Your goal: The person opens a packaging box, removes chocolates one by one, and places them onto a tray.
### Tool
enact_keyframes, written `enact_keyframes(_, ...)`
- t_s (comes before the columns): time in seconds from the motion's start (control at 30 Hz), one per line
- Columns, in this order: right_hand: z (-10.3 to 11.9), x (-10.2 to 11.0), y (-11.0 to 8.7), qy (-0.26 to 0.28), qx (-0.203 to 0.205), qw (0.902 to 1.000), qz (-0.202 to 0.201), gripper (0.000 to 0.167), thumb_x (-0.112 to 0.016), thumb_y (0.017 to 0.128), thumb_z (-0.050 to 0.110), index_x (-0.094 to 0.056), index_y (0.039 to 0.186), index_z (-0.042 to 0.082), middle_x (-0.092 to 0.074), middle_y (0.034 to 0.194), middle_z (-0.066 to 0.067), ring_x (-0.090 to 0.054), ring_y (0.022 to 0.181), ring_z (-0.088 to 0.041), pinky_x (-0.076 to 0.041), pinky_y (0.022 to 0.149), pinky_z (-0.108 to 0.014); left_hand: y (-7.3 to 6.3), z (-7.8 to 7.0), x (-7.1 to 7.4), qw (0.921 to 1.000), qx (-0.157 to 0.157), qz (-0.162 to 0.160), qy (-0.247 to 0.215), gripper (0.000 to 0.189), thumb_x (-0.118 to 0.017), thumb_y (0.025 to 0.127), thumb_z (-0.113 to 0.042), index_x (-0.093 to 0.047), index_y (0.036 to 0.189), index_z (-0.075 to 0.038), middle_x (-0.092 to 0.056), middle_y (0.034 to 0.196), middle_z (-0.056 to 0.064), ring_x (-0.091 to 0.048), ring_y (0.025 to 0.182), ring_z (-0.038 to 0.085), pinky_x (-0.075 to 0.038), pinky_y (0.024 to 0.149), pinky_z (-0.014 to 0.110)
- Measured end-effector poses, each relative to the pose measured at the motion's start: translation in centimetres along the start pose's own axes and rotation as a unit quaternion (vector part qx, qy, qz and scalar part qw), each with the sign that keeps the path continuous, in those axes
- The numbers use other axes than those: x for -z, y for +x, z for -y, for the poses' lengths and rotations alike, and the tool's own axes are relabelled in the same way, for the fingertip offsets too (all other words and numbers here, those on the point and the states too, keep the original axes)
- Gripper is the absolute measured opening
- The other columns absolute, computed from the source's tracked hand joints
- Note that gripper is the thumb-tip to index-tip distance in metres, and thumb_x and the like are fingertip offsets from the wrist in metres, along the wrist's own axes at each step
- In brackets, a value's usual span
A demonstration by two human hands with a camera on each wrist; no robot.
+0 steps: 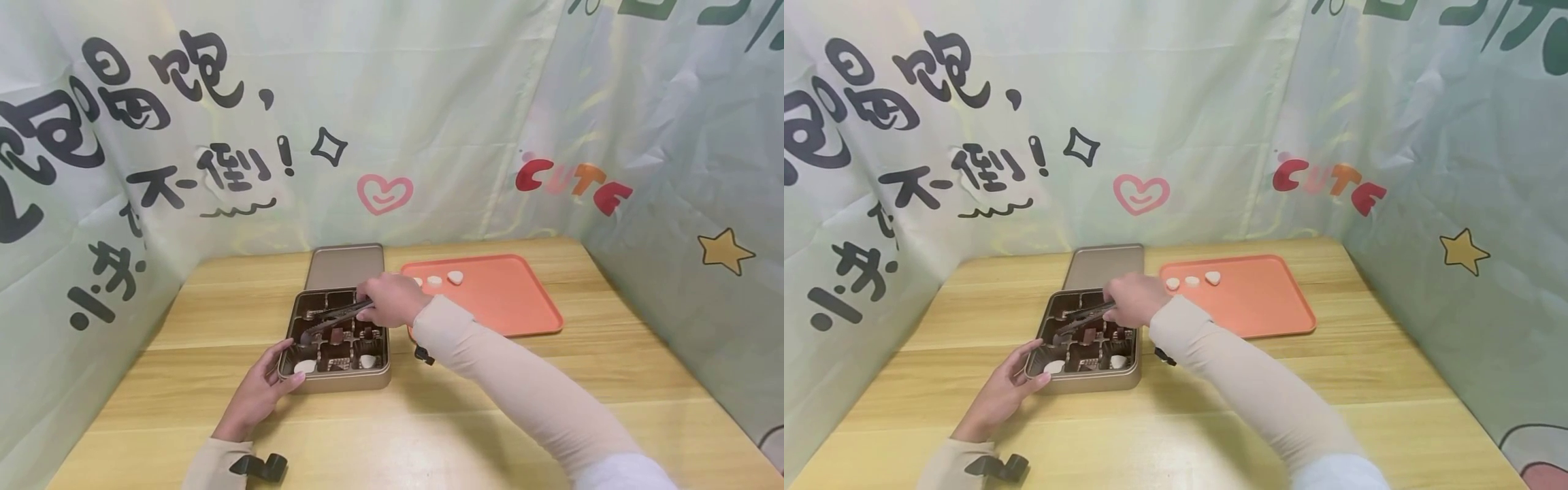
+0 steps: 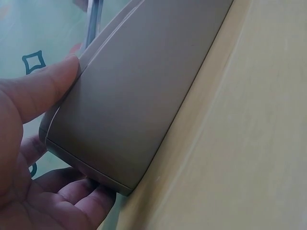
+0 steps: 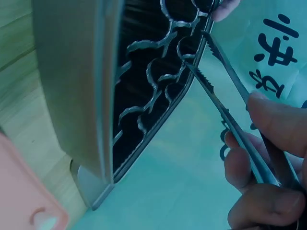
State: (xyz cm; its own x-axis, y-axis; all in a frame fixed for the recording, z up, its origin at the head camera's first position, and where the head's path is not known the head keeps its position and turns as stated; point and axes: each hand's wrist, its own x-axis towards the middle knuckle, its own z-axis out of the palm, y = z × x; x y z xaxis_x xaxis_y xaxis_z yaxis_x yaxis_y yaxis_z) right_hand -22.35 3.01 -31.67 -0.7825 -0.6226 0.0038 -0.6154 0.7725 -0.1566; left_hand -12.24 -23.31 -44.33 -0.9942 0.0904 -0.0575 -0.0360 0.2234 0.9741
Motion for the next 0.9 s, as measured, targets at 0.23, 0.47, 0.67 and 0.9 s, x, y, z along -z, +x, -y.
enact_keyframes(0.23, 1.5, -0.2, 0.8, -0.021, 0.005, 0.9996, 0.018, 0.021, -0.071, 0.088, 0.037, -0.072, 0.099, 0.020, -0.069, 0.093, 0.004, -0.064, 0.083, -0.015, -0.056, 0.066, -0.034, 0.0, 0.1, 0.0, 0.9999, -0.009, -0.005, 0.007, 0.087, -0.073, 0.087, -0.016, -0.019, 0.154, -0.010, -0.016, 0.158, 0.021, -0.023, 0.141, 0.039, -0.033, 0.107, 0.037)
enact_keyframes(0.47, 3.5, -0.2, 1.7, -0.065, -0.015, 0.9975, 0.024, 0.019, -0.073, 0.085, 0.039, -0.073, 0.096, 0.024, -0.068, 0.092, 0.007, -0.063, 0.082, -0.013, -0.055, 0.061, -0.034, -0.1, 0.0, 0.0, 0.9999, -0.012, -0.004, -0.003, 0.090, -0.072, 0.087, -0.014, -0.014, 0.155, -0.009, -0.013, 0.159, 0.021, -0.022, 0.141, 0.039, -0.032, 0.108, 0.037)
enact_keyframes(0.67, 5.5, -0.4, 2.5, -0.117, -0.029, 0.9924, 0.023, 0.025, -0.078, 0.079, 0.042, -0.070, 0.094, 0.023, -0.067, 0.087, 0.007, -0.061, 0.074, -0.013, -0.055, 0.061, -0.039, -0.1, 0.0, 0.0, 0.9999, -0.013, -0.006, -0.009, 0.089, -0.072, 0.087, -0.013, -0.014, 0.155, -0.010, -0.014, 0.159, 0.021, -0.024, 0.141, 0.038, -0.033, 0.107, 0.037)
enact_keyframes(0.9, 6.7, -1.5, 2.5, -0.163, -0.032, 0.9861, 0.008, 0.013, -0.072, 0.084, 0.030, -0.072, 0.096, 0.024, -0.069, 0.086, 0.005, -0.059, 0.065, -0.013, -0.055, 0.054, -0.038, 0.0, 0.0, -0.1, 0.9999, -0.012, -0.004, -0.010, 0.088, -0.072, 0.087, -0.012, -0.016, 0.155, -0.010, -0.016, 0.158, 0.021, -0.024, 0.141, 0.038, -0.034, 0.107, 0.037)
